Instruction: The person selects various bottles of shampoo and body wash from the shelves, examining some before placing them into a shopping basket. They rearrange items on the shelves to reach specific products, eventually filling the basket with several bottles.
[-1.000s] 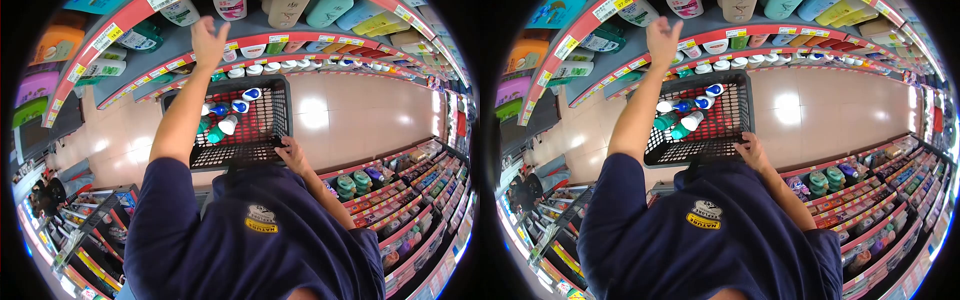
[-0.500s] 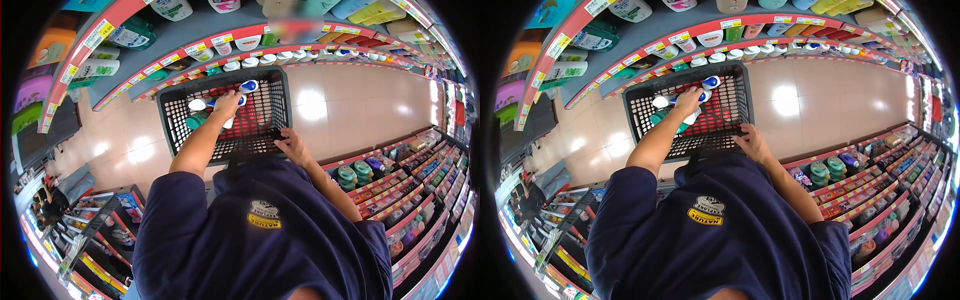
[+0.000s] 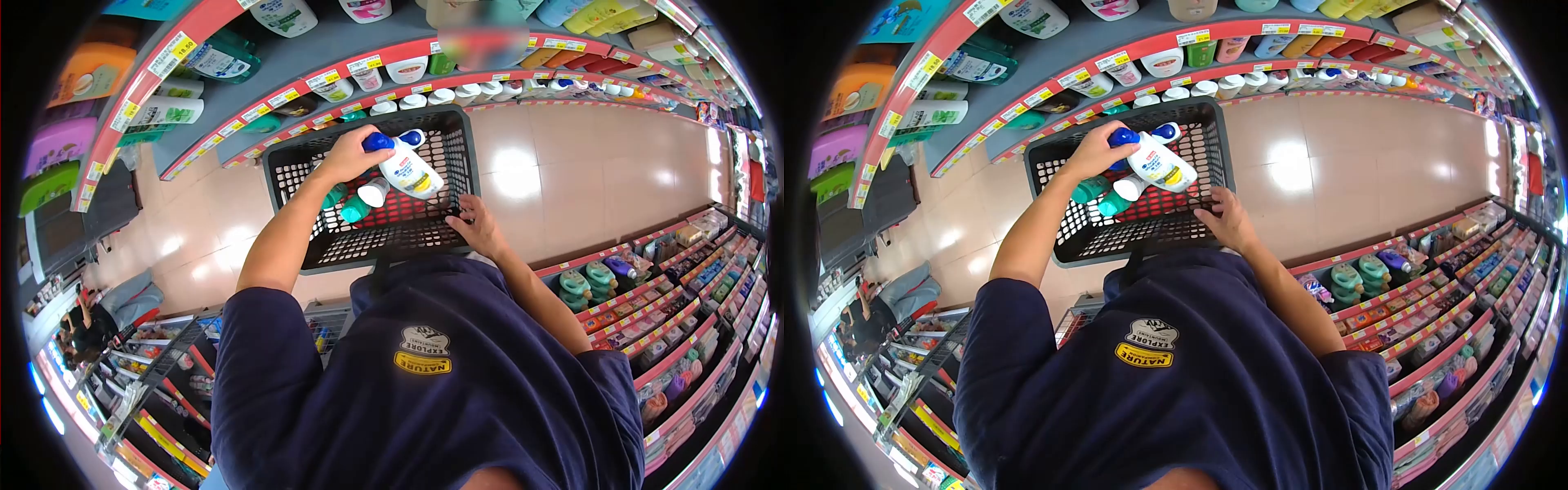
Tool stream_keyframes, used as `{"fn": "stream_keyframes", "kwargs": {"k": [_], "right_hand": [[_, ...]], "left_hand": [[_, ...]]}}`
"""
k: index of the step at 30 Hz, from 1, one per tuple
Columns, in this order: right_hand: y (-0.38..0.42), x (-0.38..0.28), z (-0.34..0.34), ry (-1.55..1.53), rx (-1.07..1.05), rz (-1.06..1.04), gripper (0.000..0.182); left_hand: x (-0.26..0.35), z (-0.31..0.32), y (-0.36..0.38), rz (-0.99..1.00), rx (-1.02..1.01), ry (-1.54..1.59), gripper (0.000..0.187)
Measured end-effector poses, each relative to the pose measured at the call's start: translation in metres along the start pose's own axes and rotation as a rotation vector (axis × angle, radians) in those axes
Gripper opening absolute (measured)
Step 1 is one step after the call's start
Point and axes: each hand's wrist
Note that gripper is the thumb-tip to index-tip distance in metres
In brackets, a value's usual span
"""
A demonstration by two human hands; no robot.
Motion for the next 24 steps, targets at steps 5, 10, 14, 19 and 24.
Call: {"fn": "stream_keyframes", "kwargs": {"k": [5,10,14,19,24], "right_hand": [[-0.019,-0.011,0.001,-0.060,0.030,-0.143,0.077],[-0.002,-0.059,-0.021,-0.234,-0.360,0.218,0.065],[0.005,-0.056,-0.017,-0.394,-0.453,0.211,0.062],[0.013,-0.063,-0.003,-0.662,-0.515,0.242,0.065],[0.010,-0.078,0.005,-0.627,-0.521,0.248,0.063]], "left_hand": [[0.007,-0.009,0.003,-0.079,0.031,0.376,0.038],[0.020,-0.003,0.010,-0.153,0.142,0.596,0.038],[0.025,0.003,0.017,-0.249,0.232,0.786,0.045],[0.034,0.019,0.032,-0.262,0.314,0.928,0.042],[0.056,0.037,0.047,-0.298,0.305,0.938,0.049]]}}
Point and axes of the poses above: each hand's wrist, its own y-axis away from the middle knuckle, its own z-axis out of the palm, x = y × z, and after that the axes turned 15 degrees about z, right-handed
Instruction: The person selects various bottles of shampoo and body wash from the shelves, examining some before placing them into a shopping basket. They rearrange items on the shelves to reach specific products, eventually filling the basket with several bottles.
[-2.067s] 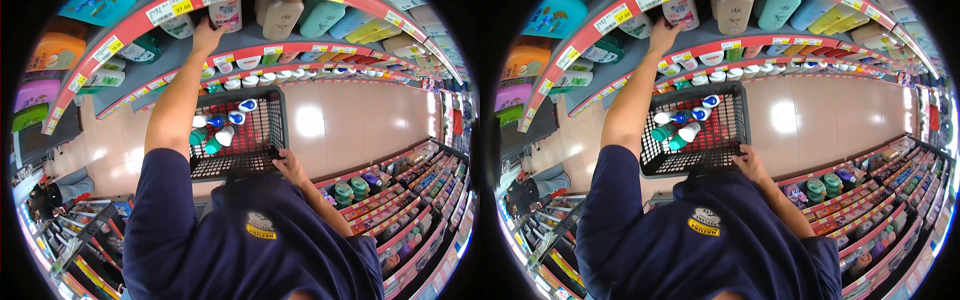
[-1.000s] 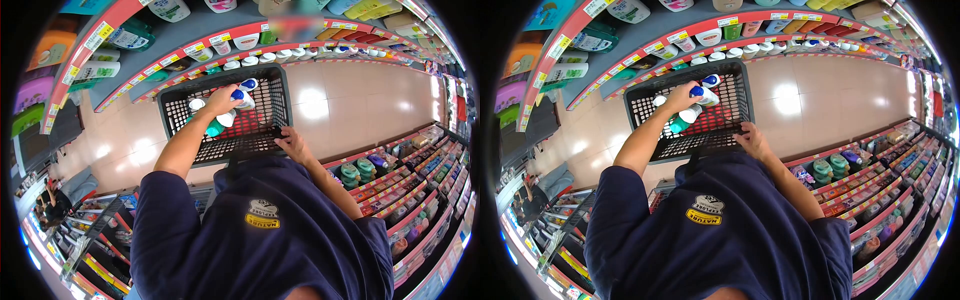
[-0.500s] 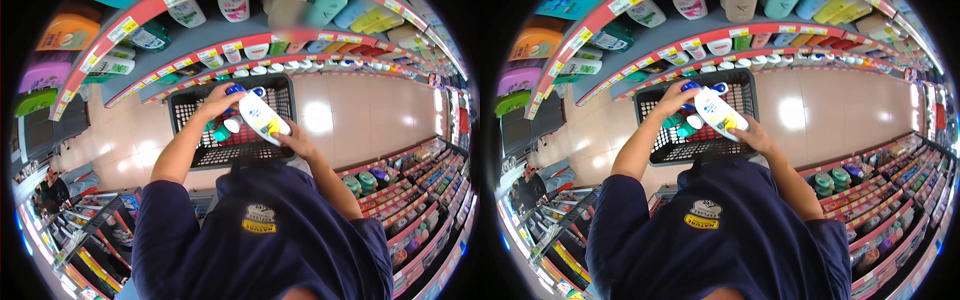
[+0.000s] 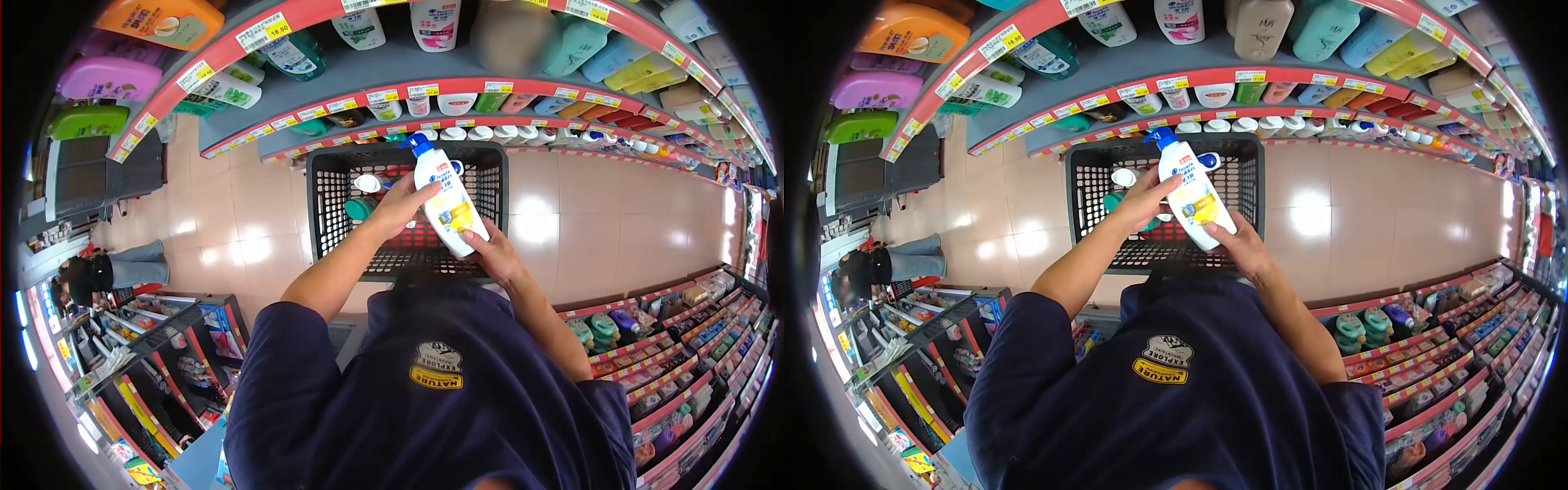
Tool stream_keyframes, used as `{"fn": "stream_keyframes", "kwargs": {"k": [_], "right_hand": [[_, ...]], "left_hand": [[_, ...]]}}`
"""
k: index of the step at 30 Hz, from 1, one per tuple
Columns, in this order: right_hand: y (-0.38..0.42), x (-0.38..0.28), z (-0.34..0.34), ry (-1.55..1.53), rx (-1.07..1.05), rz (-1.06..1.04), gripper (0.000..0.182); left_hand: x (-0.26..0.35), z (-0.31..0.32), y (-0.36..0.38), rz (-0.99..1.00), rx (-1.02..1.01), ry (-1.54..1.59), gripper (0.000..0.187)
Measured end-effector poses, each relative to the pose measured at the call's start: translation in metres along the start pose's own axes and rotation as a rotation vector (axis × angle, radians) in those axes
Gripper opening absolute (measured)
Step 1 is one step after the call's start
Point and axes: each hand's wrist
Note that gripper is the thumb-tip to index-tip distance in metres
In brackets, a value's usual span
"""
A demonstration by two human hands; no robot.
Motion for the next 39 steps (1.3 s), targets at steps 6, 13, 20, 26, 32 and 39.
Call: {"fn": "stream_keyframes", "kwargs": {"k": [6,13,20,26,32,39], "right_hand": [[0.000,-0.003,0.012,-0.017,-0.012,-0.021,0.063],[-0.006,-0.010,0.026,-0.028,-0.031,-0.095,0.066],[-0.017,-0.013,0.030,0.207,0.098,-0.115,0.066],[-0.020,-0.017,0.030,0.255,0.082,-0.232,0.066],[-0.020,0.014,0.006,0.289,0.073,-0.188,0.050],[-0.004,0.056,-0.003,0.304,0.118,-0.082,0.043]], "left_hand": [[0.005,-0.008,0.010,0.027,-0.035,0.038,0.057],[0.012,-0.017,0.012,0.070,0.039,0.323,0.038],[0.020,-0.011,0.011,0.068,0.081,-0.044,0.047],[0.076,-0.024,-0.001,0.364,-0.017,-0.252,0.054],[0.144,-0.072,-0.057,0.589,0.137,-0.404,0.044],[0.175,-0.131,-0.122,0.696,0.167,-0.579,0.055]]}}
Point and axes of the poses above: each hand's wrist, its own y-axis away from the middle knuckle, its own z-axis out of the palm, x = y × z, and after that the axes turned 15 degrees about z, right-handed
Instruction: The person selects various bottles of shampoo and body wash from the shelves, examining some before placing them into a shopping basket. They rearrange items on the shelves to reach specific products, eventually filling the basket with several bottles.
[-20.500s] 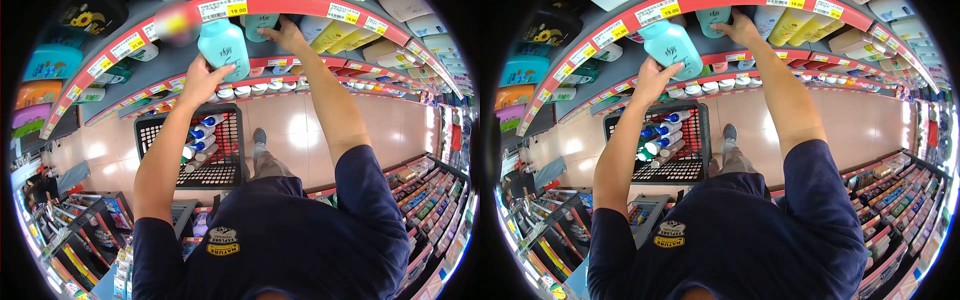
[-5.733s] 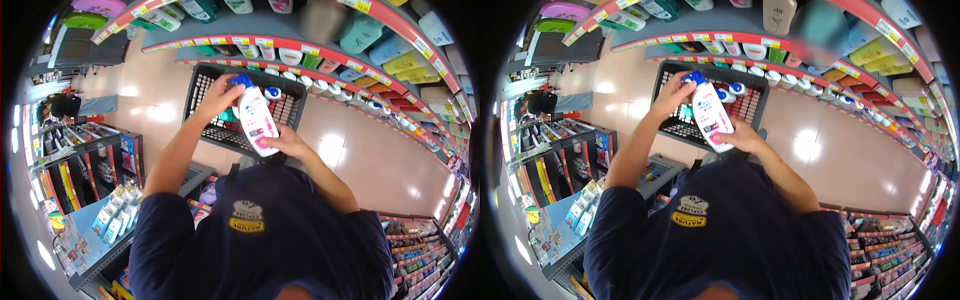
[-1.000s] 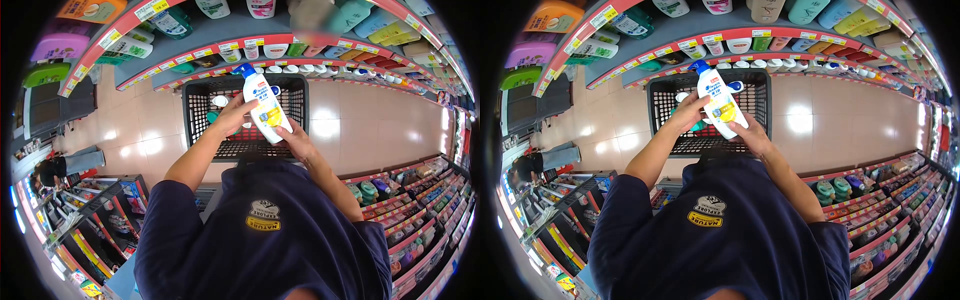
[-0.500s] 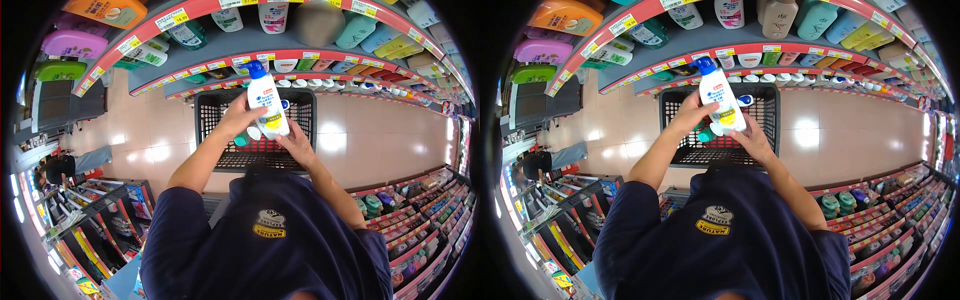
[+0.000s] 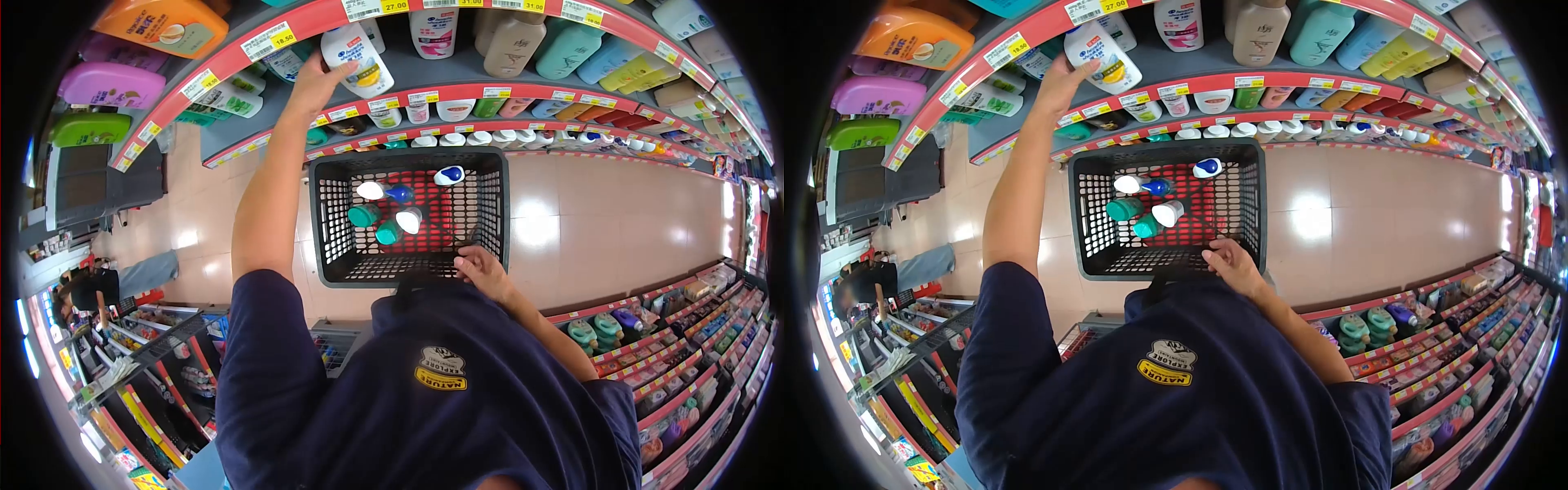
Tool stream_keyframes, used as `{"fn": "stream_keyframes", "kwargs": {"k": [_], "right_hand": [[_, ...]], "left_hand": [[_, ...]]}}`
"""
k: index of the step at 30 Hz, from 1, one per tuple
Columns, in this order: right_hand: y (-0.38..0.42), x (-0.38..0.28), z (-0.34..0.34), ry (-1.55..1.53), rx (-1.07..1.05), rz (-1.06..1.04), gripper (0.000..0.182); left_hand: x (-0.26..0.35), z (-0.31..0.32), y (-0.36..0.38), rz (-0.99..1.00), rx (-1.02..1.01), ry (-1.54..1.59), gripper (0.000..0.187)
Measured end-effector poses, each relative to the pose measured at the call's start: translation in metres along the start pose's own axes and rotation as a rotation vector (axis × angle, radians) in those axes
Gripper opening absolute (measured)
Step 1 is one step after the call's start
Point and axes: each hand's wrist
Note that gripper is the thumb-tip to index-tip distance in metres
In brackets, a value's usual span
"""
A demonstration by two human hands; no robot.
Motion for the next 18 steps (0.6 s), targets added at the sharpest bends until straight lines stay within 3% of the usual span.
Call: {"fn": "stream_keyframes", "kwargs": {"k": [11,15,18], "right_hand": [[-0.009,-0.007,-0.013,0.045,0.116,-0.041,0.040],[-0.008,-0.016,-0.016,0.057,0.143,-0.014,0.039],[-0.016,-0.021,-0.019,0.053,0.126,-0.028,0.041]], "left_hand": [[-0.042,-0.008,-0.041,0.179,-0.051,-0.163,0.069],[-0.029,-0.008,-0.041,0.168,-0.076,-0.352,0.069],[-0.035,-0.005,-0.032,0.034,-0.099,-0.592,0.070]]}}
Point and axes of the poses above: each hand's wrist, its own y-axis away from the middle knuckle, its own z-axis out of the palm, x = y × z, and after that the axes turned 15 degrees about z, right-handed
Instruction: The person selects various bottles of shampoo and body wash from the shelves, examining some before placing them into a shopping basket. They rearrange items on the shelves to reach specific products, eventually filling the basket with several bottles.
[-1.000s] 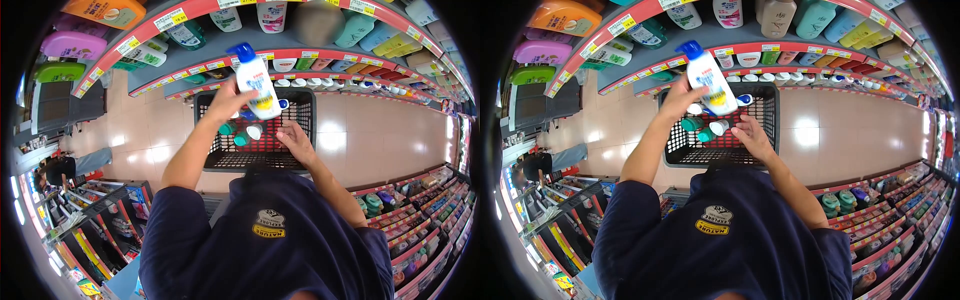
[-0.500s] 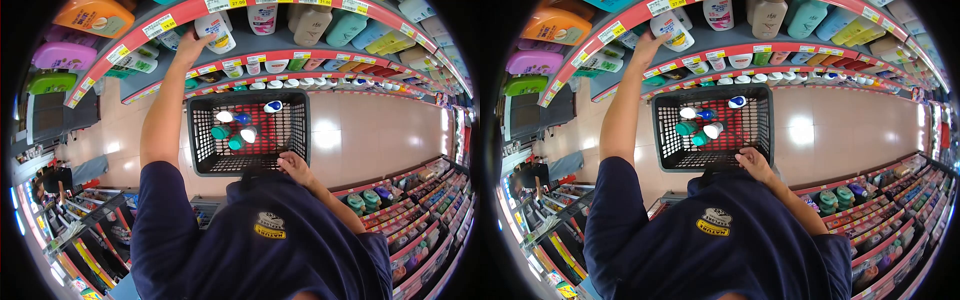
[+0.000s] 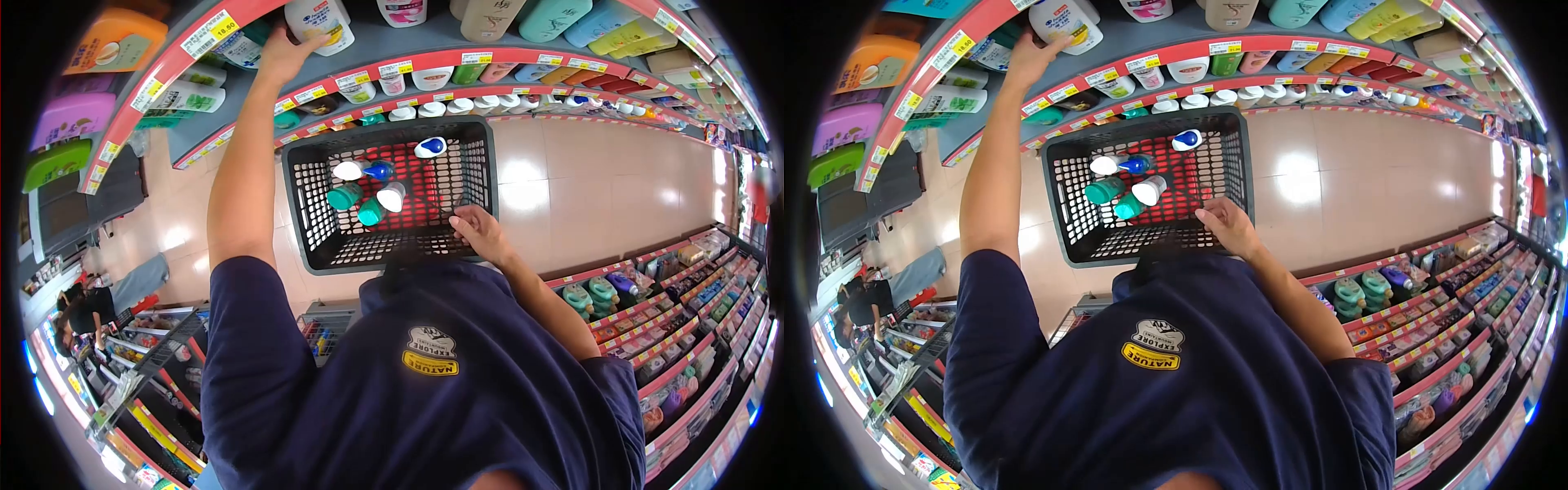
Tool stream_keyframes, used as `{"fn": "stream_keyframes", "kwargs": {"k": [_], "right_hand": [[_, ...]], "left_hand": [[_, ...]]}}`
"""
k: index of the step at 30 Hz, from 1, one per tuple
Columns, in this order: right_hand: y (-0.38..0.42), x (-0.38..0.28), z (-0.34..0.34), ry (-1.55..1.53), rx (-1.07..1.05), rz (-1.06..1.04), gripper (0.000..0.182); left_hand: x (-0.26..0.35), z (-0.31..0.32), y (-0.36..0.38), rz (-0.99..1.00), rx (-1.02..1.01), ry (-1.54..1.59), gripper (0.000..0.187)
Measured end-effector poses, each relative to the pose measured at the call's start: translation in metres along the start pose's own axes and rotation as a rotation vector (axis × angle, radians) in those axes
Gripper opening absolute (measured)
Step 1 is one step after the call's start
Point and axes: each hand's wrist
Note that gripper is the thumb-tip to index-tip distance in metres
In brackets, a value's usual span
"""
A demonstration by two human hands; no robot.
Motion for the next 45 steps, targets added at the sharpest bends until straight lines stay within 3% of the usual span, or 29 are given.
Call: {"fn": "stream_keyframes", "kwargs": {"k": [4,7,11,12,15,18,20,22,25,26,30,35,38,39,42,44,45], "right_hand": [[-0.027,-0.017,-0.007,0.125,0.045,-0.024,0.046],[-0.049,-0.049,-0.012,0.239,0.090,-0.028,0.054],[-0.099,-0.069,-0.013,0.535,0.242,-0.162,0.058],[-0.114,-0.067,-0.016,0.714,0.278,-0.217,0.064],[-0.124,-0.091,-0.009,0.946,0.301,-0.105,0.068],[-0.143,-0.093,-0.004,1.102,0.306,-0.104,0.068],[-0.161,-0.086,0.000,1.201,0.288,-0.094,0.067],[-0.171,-0.078,0.002,1.247,0.307,-0.124,0.055],[-0.186,-0.077,0.003,1.306,0.305,-0.121,0.038],[-0.194,-0.076,0.000,1.322,0.312,-0.149,0.040],[-0.196,-0.079,-0.013,1.335,0.250,-0.217,0.042],[-0.164,-0.109,-0.047,1.124,0.158,-0.296,0.046],[-0.129,-0.139,-0.061,0.943,0.112,-0.222,0.046],[-0.124,-0.141,-0.066,0.928,0.156,-0.349,0.047],[-0.086,-0.184,-0.067,0.899,0.047,-0.215,0.046],[-0.062,-0.206,-0.062,0.822,0.025,-0.371,0.043],[-0.048,-0.217,-0.058,0.774,0.023,-0.394,0.044]], "left_hand": [[-0.012,0.000,-0.002,-0.055,-0.045,0.019,0.075],[-0.017,-0.003,-0.001,0.057,-0.029,0.069,0.077],[0.014,-0.002,0.017,0.078,0.189,-0.063,0.079],[0.022,-0.003,0.024,0.071,0.297,0.023,0.077],[0.071,-0.011,0.069,-0.028,0.447,0.135,0.064],[0.095,0.003,0.130,-0.072,0.493,0.247,0.045],[0.105,0.017,0.175,-0.187,0.395,0.489,0.031],[0.112,0.028,0.215,-0.266,0.230,0.447,0.024],[0.119,0.046,0.256,-0.364,0.173,0.515,0.023],[0.124,0.048,0.264,-0.416,0.147,0.552,0.023],[0.122,0.052,0.272,-0.400,0.051,0.433,0.024],[0.112,0.066,0.254,-0.304,0.009,0.452,0.030],[0.107,0.085,0.236,-0.312,-0.093,0.505,0.032],[0.106,0.094,0.232,-0.237,-0.085,0.492,0.035],[0.117,0.102,0.211,-0.113,-0.282,0.382,0.051],[0.130,0.101,0.198,-0.007,-0.372,0.344,0.069],[0.143,0.091,0.185,-0.048,-0.482,0.333,0.070]]}}
Point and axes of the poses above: each hand's wrist, its own y-axis away from the middle knuckle, its own z-axis out of the palm, x = y × z, and after that the axes turned 15 degrees about z, right-handed
